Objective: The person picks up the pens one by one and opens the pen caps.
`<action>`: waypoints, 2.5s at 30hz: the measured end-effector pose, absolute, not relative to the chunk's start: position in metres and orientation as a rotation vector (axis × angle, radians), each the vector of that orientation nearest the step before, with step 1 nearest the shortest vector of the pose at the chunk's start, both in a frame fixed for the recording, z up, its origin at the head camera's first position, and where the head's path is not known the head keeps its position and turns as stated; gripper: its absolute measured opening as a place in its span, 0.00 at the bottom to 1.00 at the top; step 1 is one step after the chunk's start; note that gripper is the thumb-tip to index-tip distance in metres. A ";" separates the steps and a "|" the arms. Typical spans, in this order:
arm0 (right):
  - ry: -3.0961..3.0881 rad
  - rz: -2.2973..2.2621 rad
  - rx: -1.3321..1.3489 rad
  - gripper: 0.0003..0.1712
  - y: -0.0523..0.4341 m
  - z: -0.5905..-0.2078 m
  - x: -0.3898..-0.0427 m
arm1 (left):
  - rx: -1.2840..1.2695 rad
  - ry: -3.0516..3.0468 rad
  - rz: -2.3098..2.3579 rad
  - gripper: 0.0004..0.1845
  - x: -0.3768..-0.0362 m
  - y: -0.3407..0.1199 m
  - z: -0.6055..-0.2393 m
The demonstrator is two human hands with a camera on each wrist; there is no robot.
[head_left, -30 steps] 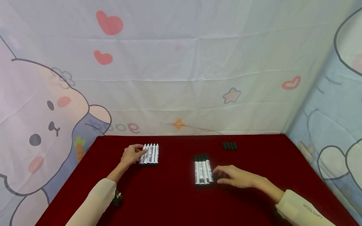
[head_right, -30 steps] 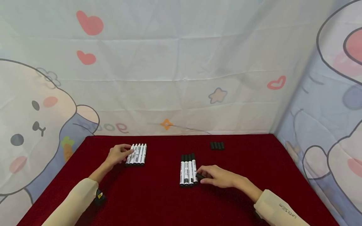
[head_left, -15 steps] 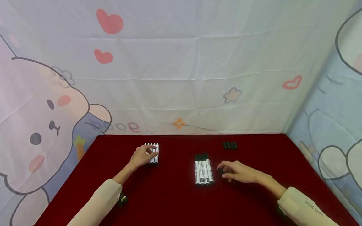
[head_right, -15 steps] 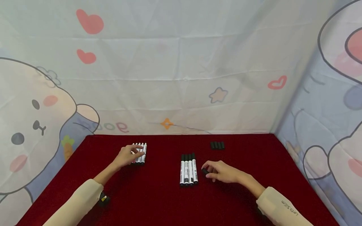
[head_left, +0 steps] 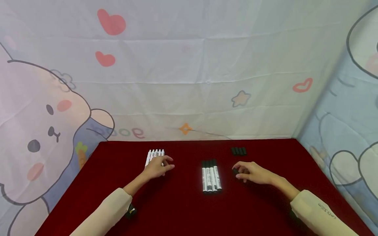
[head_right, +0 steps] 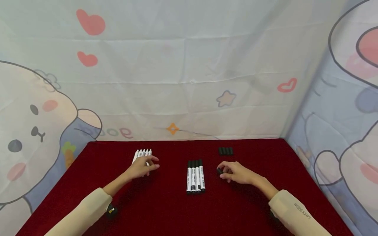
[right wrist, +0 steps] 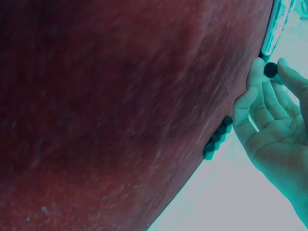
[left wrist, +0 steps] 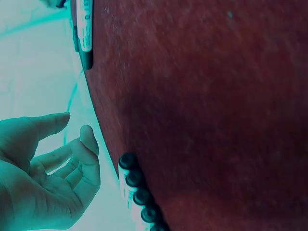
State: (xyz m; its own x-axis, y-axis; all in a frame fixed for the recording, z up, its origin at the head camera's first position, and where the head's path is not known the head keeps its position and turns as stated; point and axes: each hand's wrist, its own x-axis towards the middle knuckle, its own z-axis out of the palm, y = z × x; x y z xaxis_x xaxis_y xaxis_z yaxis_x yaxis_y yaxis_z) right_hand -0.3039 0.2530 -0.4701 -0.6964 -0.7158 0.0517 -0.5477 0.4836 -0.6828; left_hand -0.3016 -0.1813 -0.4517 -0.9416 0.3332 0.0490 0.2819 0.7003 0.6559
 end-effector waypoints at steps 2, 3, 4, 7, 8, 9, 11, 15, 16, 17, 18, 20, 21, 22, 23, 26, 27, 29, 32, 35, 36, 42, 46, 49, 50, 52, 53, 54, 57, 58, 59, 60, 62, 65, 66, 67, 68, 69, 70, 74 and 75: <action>2.500 -1.030 -1.021 0.20 0.257 -0.471 -0.307 | 0.554 2.807 1.083 0.20 -0.301 -0.178 -0.452; 2.509 -1.034 -0.996 0.21 0.259 -0.471 -0.309 | 0.569 2.802 1.078 0.20 -0.300 -0.177 -0.452; 2.517 -1.037 -0.976 0.21 0.260 -0.471 -0.310 | 0.587 2.796 1.073 0.20 -0.301 -0.175 -0.452; 2.535 -1.046 -0.938 0.21 0.265 -0.473 -0.313 | 0.624 2.776 1.065 0.20 -0.301 -0.170 -0.451; 2.540 -1.048 -0.924 0.21 0.267 -0.474 -0.314 | 0.627 2.770 1.057 0.20 -0.301 -0.168 -0.451; 2.544 -1.052 -0.915 0.22 0.268 -0.474 -0.315 | 0.630 2.765 1.052 0.20 -0.301 -0.167 -0.450; 2.555 -1.060 -0.897 0.22 0.272 -0.476 -0.317 | 0.638 2.757 1.046 0.20 -0.301 -0.163 -0.450; 2.612 -1.065 -0.861 0.22 0.278 -0.478 -0.322 | 0.657 2.739 1.018 0.20 -0.300 -0.155 -0.451; 2.625 -1.073 -0.858 0.23 0.279 -0.477 -0.323 | 0.668 2.732 1.013 0.20 -0.299 -0.153 -0.451; 2.643 -1.079 -0.846 0.22 0.280 -0.477 -0.324 | 0.678 2.721 1.008 0.20 -0.299 -0.151 -0.452; 2.661 -1.087 -0.832 0.22 0.281 -0.476 -0.325 | 0.687 2.711 1.003 0.20 -0.299 -0.149 -0.453; 2.694 -1.104 -0.795 0.23 0.281 -0.475 -0.328 | 0.705 2.693 0.987 0.20 -0.298 -0.146 -0.455; 2.706 -1.113 -0.770 0.23 0.280 -0.474 -0.330 | 0.710 2.684 0.979 0.20 -0.297 -0.144 -0.456; 2.718 -1.119 -0.747 0.23 0.280 -0.473 -0.331 | 0.714 2.677 0.972 0.21 -0.297 -0.143 -0.458; 2.734 -1.121 -0.711 0.23 0.280 -0.473 -0.333 | 0.715 2.668 0.968 0.21 -0.297 -0.141 -0.459; 2.759 -1.130 -0.645 0.25 0.278 -0.470 -0.338 | 0.730 2.655 0.946 0.21 -0.296 -0.135 -0.464; 2.768 -1.136 -0.616 0.25 0.278 -0.469 -0.340 | 0.736 2.651 0.941 0.21 -0.296 -0.132 -0.465; 2.784 -1.153 -0.566 0.27 0.278 -0.468 -0.344 | 0.755 2.640 0.932 0.21 -0.296 -0.127 -0.467; 2.804 -1.171 -0.511 0.29 0.281 -0.469 -0.350 | 0.779 2.623 0.912 0.21 -0.295 -0.118 -0.469; 2.820 -1.181 -0.462 0.29 0.285 -0.472 -0.356 | 0.786 2.611 0.898 0.21 -0.296 -0.108 -0.471; 2.822 -1.181 -0.450 0.30 0.287 -0.473 -0.358 | 0.788 2.609 0.897 0.21 -0.296 -0.105 -0.471; 2.815 -1.178 -0.325 0.31 0.295 -0.480 -0.370 | 0.755 2.574 0.942 0.24 -0.298 -0.085 -0.475; 2.808 -1.160 -0.293 0.31 0.294 -0.482 -0.375 | 0.721 2.568 0.949 0.29 -0.296 -0.078 -0.477; 2.807 -1.132 -0.289 0.31 0.291 -0.483 -0.378 | 0.695 2.592 0.941 0.30 -0.294 -0.076 -0.476; 2.810 -1.117 -0.290 0.31 0.290 -0.483 -0.379 | 0.685 2.599 0.942 0.30 -0.293 -0.076 -0.476; 2.812 -1.091 -0.287 0.31 0.287 -0.484 -0.380 | 0.673 2.615 0.944 0.30 -0.291 -0.077 -0.475; 2.815 -1.077 -0.291 0.31 0.285 -0.484 -0.381 | 0.666 2.626 0.938 0.30 -0.290 -0.077 -0.474; 2.817 -1.067 -0.289 0.31 0.284 -0.484 -0.381 | 0.661 2.638 0.938 0.30 -0.290 -0.077 -0.474; 2.825 -1.050 -0.293 0.31 0.282 -0.483 -0.380 | 0.633 2.674 0.916 0.30 -0.288 -0.076 -0.474; 2.829 -1.046 -0.296 0.31 0.282 -0.482 -0.379 | 0.621 2.685 0.909 0.31 -0.288 -0.075 -0.474; 2.832 -1.042 -0.302 0.31 0.281 -0.481 -0.379 | 0.607 2.694 0.900 0.31 -0.288 -0.075 -0.474; 2.833 -1.038 -0.302 0.31 0.281 -0.481 -0.379 | 0.600 2.702 0.893 0.32 -0.288 -0.074 -0.474; 2.834 -1.032 -0.306 0.31 0.281 -0.480 -0.379 | 0.578 2.717 0.875 0.32 -0.288 -0.073 -0.475; 2.824 -1.035 -0.313 0.32 0.282 -0.479 -0.378 | 0.551 2.734 0.849 0.33 -0.289 -0.071 -0.475; 2.820 -1.037 -0.314 0.32 0.283 -0.479 -0.378 | 0.543 2.741 0.839 0.33 -0.288 -0.070 -0.474; 2.818 -1.039 -0.323 0.32 0.283 -0.479 -0.377 | 0.531 2.746 0.832 0.32 -0.288 -0.070 -0.474; 2.814 -1.042 -0.332 0.32 0.284 -0.478 -0.376 | 0.523 2.752 0.823 0.32 -0.288 -0.069 -0.473; 2.812 -1.046 -0.341 0.32 0.284 -0.478 -0.375 | 0.510 2.758 0.815 0.33 -0.287 -0.068 -0.472; 2.814 -1.042 -0.348 0.32 0.284 -0.478 -0.374 | 0.501 2.764 0.808 0.33 -0.286 -0.067 -0.472; 2.819 -1.029 -0.380 0.31 0.283 -0.473 -0.366 | 0.467 2.787 0.774 0.33 -0.282 -0.064 -0.470; 2.821 -1.024 -0.389 0.31 0.282 -0.471 -0.364 | 0.459 2.790 0.770 0.33 -0.281 -0.064 -0.469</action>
State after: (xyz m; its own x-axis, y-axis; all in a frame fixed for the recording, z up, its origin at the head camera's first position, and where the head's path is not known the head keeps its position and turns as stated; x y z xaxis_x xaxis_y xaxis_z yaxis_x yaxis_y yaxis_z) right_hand -0.3639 0.2821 -0.4710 -0.9604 -0.2778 -0.0204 -0.2001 0.7390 -0.6434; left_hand -0.2810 -0.0642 -0.4695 -0.9294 0.3497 -0.1180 0.2397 0.8150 0.5276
